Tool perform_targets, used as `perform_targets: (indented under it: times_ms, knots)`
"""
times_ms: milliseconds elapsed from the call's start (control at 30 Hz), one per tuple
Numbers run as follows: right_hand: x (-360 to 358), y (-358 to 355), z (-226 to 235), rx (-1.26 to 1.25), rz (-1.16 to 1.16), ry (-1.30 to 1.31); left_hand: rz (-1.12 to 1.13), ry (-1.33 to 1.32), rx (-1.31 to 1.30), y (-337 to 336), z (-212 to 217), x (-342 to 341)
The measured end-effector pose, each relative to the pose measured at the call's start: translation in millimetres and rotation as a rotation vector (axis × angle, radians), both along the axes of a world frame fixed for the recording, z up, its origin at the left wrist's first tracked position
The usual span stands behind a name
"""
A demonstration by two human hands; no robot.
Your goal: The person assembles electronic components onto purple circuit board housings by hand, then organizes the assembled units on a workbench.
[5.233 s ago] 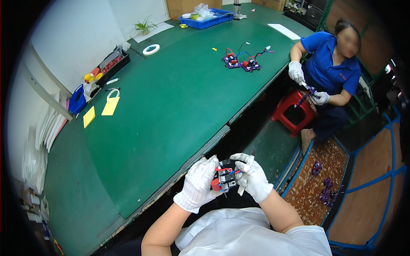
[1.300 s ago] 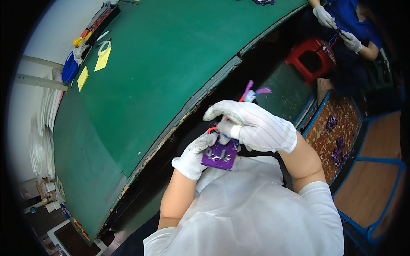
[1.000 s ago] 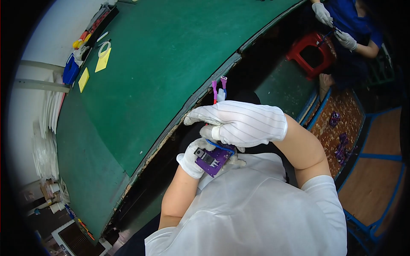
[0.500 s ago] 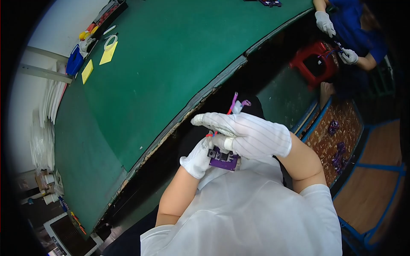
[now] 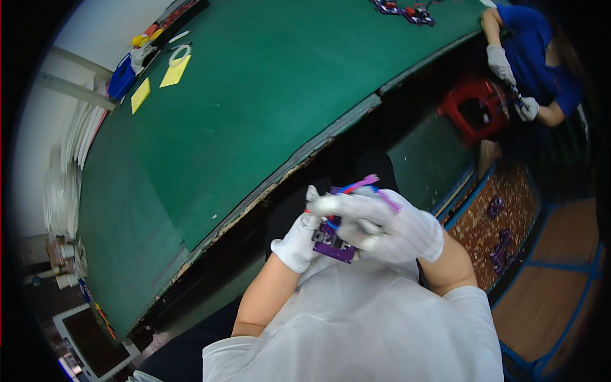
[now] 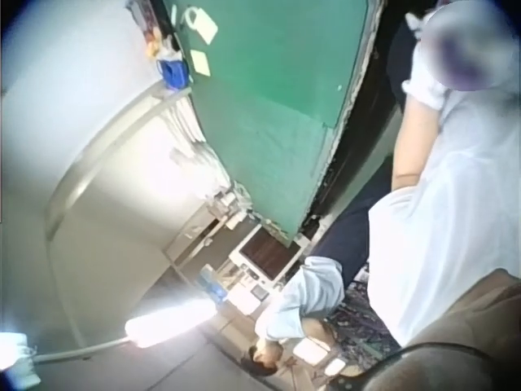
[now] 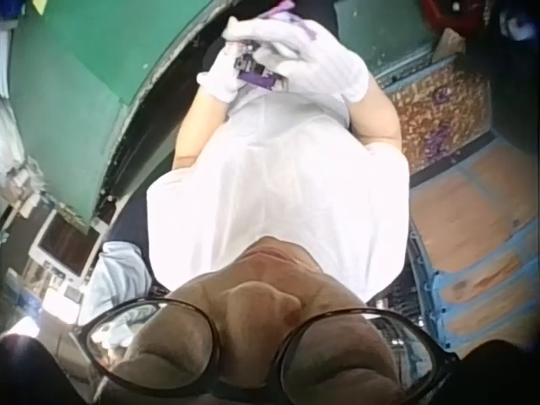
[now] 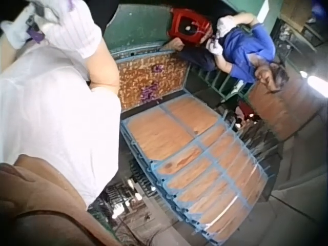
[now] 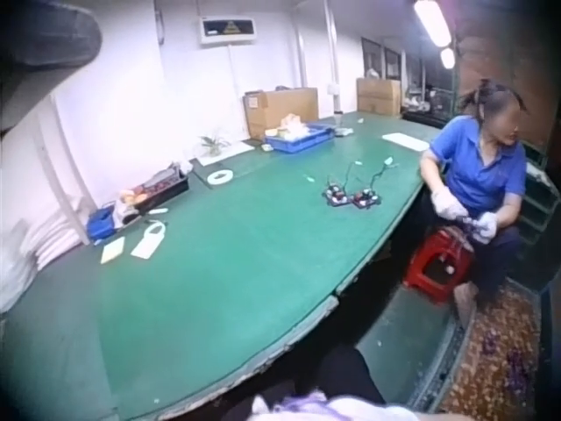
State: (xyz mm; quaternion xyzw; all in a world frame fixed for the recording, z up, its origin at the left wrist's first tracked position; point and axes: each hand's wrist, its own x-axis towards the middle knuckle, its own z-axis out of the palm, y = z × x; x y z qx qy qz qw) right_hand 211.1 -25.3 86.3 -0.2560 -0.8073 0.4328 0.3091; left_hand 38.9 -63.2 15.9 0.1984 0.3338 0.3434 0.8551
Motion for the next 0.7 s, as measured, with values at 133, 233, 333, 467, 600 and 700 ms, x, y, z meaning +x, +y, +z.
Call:
perform_targets:
  times_ms: [133,233,333,467,600,700]
  knots:
    - [11.5,-30.7,-8.0,-0.24,-0.278,0.246,-0.051,-0.129,-0.052,-2.4,12.2,1.2]
    - [17.1,-48.8,-21.7,-0.45,-0.408,0.442,-0.044,0.23,0.253,14.3,2.6,7.6]
    - [7.9,-45.5,-27.9,-0.574,-0.641,0.337,0.394,0.587,0.769,4.9,-7.0,8.3]
    - [3.0,-35.6,-41.2,-0.057,-0.632,-0.209,0.331,0.884,1.128,6.3,-1.2,3.0]
    - [10.2,-38.2,-42.1,0.208,-0.397,-0.291,0.197,0.951,1.026,12.3,-5.7,-4.4]
    - [23.7,-36.8,-35.3,0.021,-0.274,0.035,-0.041,0.609,0.638,5.4,-8.0,1.0]
